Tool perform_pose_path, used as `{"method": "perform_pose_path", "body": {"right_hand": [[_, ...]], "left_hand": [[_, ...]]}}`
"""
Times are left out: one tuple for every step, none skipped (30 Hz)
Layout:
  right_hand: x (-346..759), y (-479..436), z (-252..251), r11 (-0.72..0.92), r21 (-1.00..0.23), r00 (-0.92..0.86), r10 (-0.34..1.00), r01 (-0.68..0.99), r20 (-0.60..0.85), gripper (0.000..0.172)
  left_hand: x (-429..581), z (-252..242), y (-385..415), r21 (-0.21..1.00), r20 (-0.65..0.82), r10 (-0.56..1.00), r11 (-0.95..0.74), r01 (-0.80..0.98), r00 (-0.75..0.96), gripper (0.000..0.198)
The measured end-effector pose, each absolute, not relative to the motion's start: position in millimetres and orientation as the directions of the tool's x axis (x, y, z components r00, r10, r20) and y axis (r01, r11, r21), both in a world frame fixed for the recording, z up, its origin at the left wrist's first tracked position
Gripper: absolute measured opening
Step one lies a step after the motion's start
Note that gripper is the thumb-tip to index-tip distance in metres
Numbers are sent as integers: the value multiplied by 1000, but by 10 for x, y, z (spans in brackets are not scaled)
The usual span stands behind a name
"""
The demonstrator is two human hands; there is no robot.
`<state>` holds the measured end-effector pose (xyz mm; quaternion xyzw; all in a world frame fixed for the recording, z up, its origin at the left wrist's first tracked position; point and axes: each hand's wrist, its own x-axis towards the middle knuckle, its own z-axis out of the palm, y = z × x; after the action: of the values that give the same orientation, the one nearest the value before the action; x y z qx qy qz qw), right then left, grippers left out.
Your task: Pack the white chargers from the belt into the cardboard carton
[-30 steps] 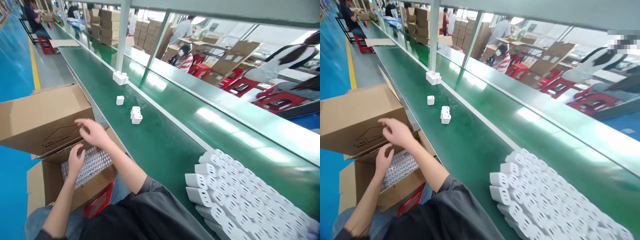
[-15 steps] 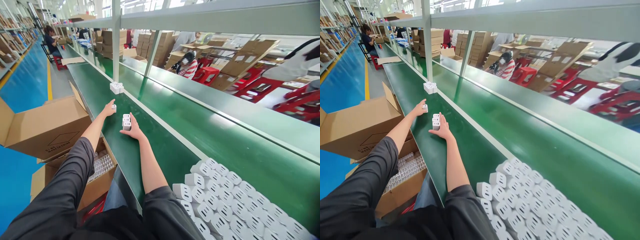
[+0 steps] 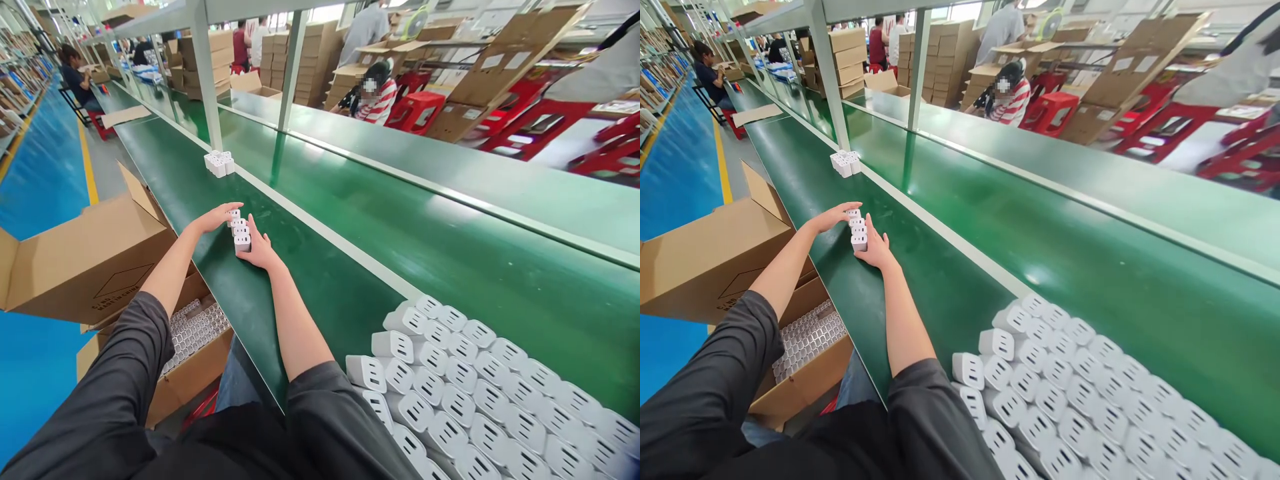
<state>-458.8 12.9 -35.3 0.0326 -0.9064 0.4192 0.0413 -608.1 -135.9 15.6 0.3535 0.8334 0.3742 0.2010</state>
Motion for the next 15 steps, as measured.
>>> {"method": "perform_pose_path", "body": {"right_hand": [[-4590,116,-355,655,-750,-995,-21,-90,102,118],[-4592,105,-355,665,-742,-995,-13,-85,102,118],[-4592,95,-354,675,-733,-995,-8,-81,103,118],[-4590,89,-352,684,-725,-995,-4,-77,102,118],[-4587,85,-348,690,-720,-995,-4,-74,98,118],[-4584,84,-342,693,-718,-996,-8,-73,93,119],[-4580,85,-337,691,-719,-996,-16,-74,87,119],[-4577,86,-332,688,-722,-997,-23,-74,80,118],[-4574,87,-329,685,-725,-997,-26,-72,75,116],[-4573,86,-327,683,-728,-997,-25,-69,72,114],[-4573,83,-328,683,-728,-997,-22,-68,72,111],[-4574,77,-329,685,-725,-997,-20,-67,73,109],[-4575,71,-331,690,-721,-997,-20,-67,73,107],[-4576,64,-333,694,-717,-997,-26,-70,72,105],[-4577,57,-334,696,-714,-997,-39,-76,69,103]], "left_hand": [[-6046,151,-1363,761,-68,741,471,446,-668,71],[-6009,137,-1367,751,-59,744,472,461,-666,70],[-5971,117,-1372,737,-40,748,470,487,-662,68],[-5933,91,-1377,716,-11,753,465,521,-657,67],[-5894,62,-1384,690,22,761,458,561,-649,67],[-5858,33,-1391,662,51,770,451,599,-636,71],[-5824,4,-1398,636,71,780,445,630,-622,77],[-5795,-23,-1405,614,77,788,445,652,-610,85],[-5772,-45,-1409,598,73,795,449,664,-603,93],[-5755,-61,-1411,586,56,799,460,668,-599,102],[-5746,-71,-1410,576,34,799,475,665,-600,111],[-5744,-73,-1408,565,10,800,490,664,-600,119],[-5750,-67,-1403,551,-13,802,504,665,-597,124],[-5761,-54,-1398,538,-36,806,514,669,-590,128],[-5778,-36,-1393,527,-58,812,519,673,-580,130]]}}
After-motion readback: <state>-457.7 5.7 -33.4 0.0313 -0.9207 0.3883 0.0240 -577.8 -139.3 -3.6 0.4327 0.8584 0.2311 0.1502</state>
